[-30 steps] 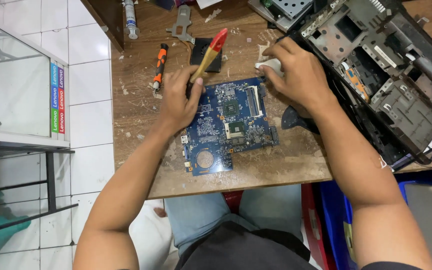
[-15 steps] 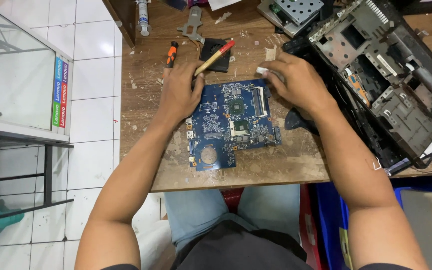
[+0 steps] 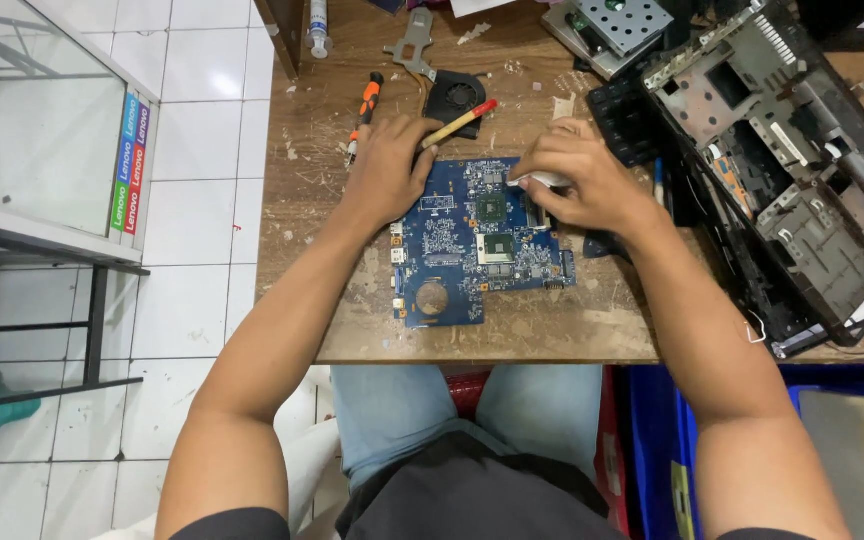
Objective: The person cleans a blue motherboard on a wooden table using a white cloth and a small brush. They wipe various components on the board and use the brush to sweep away debris from the surface.
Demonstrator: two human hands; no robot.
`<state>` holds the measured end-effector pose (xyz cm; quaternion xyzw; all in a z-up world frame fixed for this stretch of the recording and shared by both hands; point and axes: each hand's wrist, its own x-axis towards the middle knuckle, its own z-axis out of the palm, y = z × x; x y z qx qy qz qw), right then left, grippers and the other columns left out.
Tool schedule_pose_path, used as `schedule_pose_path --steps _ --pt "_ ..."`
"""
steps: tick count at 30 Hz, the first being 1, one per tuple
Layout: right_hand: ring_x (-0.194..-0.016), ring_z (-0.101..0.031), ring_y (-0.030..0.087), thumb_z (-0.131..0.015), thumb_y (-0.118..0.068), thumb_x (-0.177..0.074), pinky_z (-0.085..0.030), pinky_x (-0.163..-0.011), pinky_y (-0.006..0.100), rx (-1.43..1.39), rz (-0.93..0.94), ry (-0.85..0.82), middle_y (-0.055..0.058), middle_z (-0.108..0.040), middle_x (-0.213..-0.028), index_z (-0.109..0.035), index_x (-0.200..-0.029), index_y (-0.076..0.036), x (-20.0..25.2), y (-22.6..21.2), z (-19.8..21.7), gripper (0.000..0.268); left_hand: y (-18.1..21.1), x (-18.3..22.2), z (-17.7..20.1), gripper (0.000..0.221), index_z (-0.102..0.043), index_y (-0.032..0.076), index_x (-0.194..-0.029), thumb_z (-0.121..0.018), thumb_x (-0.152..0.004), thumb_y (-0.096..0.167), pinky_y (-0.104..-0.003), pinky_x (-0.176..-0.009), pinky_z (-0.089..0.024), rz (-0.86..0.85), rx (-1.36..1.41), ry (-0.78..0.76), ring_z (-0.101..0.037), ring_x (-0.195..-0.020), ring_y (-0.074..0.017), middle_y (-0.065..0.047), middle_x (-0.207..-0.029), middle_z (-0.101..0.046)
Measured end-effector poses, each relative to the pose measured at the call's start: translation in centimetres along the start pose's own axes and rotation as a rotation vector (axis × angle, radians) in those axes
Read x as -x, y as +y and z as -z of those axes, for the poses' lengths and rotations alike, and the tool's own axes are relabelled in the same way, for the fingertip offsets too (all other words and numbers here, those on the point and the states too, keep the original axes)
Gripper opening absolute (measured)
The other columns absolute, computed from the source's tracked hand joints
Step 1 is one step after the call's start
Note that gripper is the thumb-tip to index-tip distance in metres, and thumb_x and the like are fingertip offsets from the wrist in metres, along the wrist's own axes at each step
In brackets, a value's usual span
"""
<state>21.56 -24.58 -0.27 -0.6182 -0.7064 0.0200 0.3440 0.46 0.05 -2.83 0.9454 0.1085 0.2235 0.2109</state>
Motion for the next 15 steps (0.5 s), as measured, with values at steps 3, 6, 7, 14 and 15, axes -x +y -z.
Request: schedule_pose_path --steps 3,6,7,14,15 --pt "-0.089 -0.069 0.034 -0.076 -0.012 -0.103 -0.053 -0.091 0.046 -0.105 -0.019 0.015 0.011 -0.072 -0.099 -0.082 -0.108 -0.012 1.3 2.9 -2.0 0.008 0.5 0.0 0.5 0.033 -0.069 0.022 -0.139 -0.070 -0.106 0.020 -0.045 -0.093 -0.041 -0.014 0.007 -0.015 -0.070 -0.108 -0.0342 -0.005 -0.110 -0.069" --pt "-0.092 -0.069 0.035 -0.077 -0.008 -0.100 -0.055 -0.088 0.046 -0.126 0.005 0.010 0.013 -0.070 -0.106 -0.082 -0.104 -0.009 0.8 2.5 -2.3 0.007 0.3 0.1 0.1 0.034 -0.069 0.021 -0.139 -0.072 -0.105 0.021 -0.045 -0.094 -0.041 -0.015 0.007 -0.015 -0.070 -0.108 -0.0345 -0.006 -0.110 -0.070" --pt "-0.092 -0.069 0.035 -0.077 -0.008 -0.100 -0.055 -0.088 0.046 -0.125 0.007 0.005 0.013 -0.070 -0.106 -0.082 -0.104 -0.009 0.6 1.9 -2.2 0.007 0.4 0.2 0.1 0.034 -0.069 0.021 -0.139 -0.072 -0.105 0.021 -0.045 -0.094 -0.041 -0.013 0.010 -0.012 -0.070 -0.108 -0.0345 -0.006 -0.110 -0.070" --pt "-0.091 -0.073 0.038 -0.078 0.001 -0.092 -0.057 -0.084 0.047 -0.224 -0.044 -0.037 0.017 -0.076 -0.106 -0.083 -0.099 -0.005 -0.8 -1.4 -1.2 0.009 0.7 0.0 0.3 0.040 -0.067 0.020 -0.140 -0.077 -0.102 0.022 -0.045 -0.098 -0.041 -0.017 0.037 -0.029 -0.069 -0.109 -0.0336 -0.006 -0.110 -0.069" --pt "-0.092 -0.073 0.036 -0.080 0.002 -0.091 -0.056 -0.084 0.046 -0.236 -0.048 -0.048 0.016 -0.077 -0.106 -0.083 -0.097 -0.004 -0.9 -1.7 -1.0 0.009 0.9 0.0 0.5 0.042 -0.067 0.019 -0.141 -0.078 -0.101 0.023 -0.046 -0.099 -0.040 -0.030 0.040 -0.031 -0.068 -0.110 -0.0340 -0.007 -0.112 -0.068"
